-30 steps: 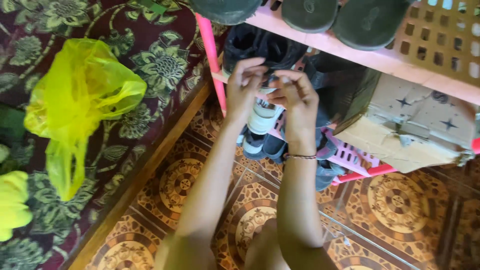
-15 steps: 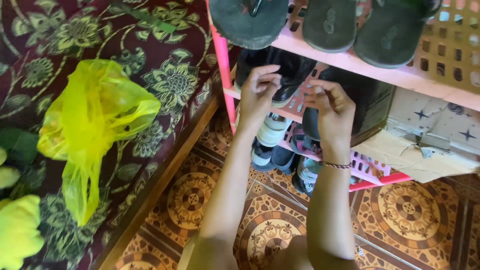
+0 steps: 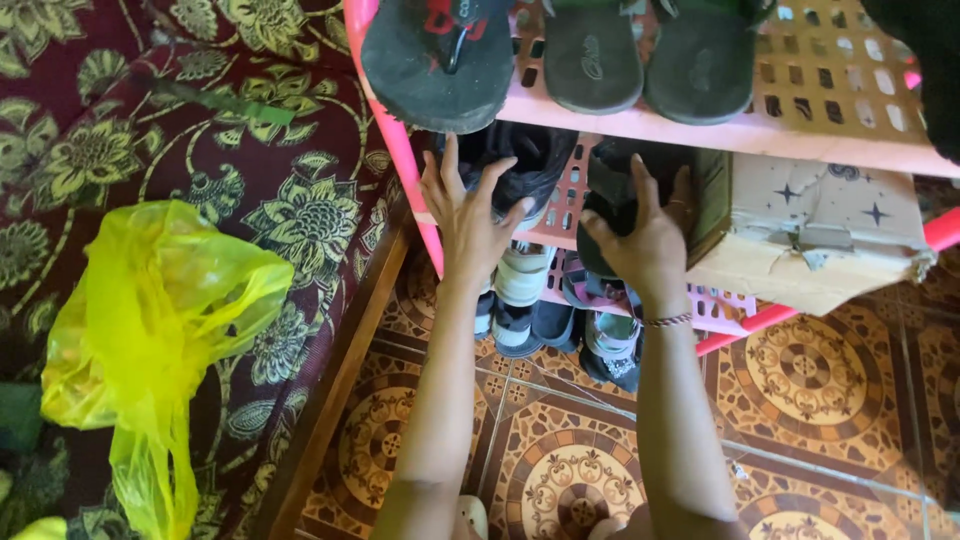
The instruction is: Organizing and cleaning shoes on a plastic shoe rack.
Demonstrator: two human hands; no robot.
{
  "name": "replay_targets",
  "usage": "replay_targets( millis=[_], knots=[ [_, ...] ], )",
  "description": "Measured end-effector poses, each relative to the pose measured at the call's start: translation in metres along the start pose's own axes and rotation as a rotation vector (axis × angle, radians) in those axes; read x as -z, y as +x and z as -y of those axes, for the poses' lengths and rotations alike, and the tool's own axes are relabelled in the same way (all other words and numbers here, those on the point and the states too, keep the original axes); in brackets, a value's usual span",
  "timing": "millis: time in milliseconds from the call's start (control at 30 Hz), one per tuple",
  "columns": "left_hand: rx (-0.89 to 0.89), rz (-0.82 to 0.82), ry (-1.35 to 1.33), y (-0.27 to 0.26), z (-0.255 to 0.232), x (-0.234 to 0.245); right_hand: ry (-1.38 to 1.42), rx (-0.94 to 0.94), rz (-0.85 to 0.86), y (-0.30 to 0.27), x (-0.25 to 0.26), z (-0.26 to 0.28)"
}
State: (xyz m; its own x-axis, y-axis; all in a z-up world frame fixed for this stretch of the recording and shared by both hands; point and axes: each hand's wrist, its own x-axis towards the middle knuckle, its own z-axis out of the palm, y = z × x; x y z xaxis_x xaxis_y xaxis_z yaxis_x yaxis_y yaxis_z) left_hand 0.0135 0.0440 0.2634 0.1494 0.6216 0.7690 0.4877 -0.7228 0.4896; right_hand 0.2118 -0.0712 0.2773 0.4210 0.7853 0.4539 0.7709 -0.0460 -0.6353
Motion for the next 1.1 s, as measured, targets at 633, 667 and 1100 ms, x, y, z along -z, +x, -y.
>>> replay_targets(
  millis=[633, 667, 1100],
  knots=[
    [0.157, -0.035, -0.112, -0.004, -0.030, -0.004, -0.066, 0.201, 0.068, -0.005, 0.014, 0.036],
    [0.178, 0.006, -0.274, -0.006, -0.033, -0.011, -0.029, 0.197, 0.045, -0.005, 0.018, 0.040],
    [0.431, 0.395, -1.367, -0.056, -0.028, -0.177, 0.038, 0.221, -0.167, -0.006, 0.026, 0.042]
  ],
)
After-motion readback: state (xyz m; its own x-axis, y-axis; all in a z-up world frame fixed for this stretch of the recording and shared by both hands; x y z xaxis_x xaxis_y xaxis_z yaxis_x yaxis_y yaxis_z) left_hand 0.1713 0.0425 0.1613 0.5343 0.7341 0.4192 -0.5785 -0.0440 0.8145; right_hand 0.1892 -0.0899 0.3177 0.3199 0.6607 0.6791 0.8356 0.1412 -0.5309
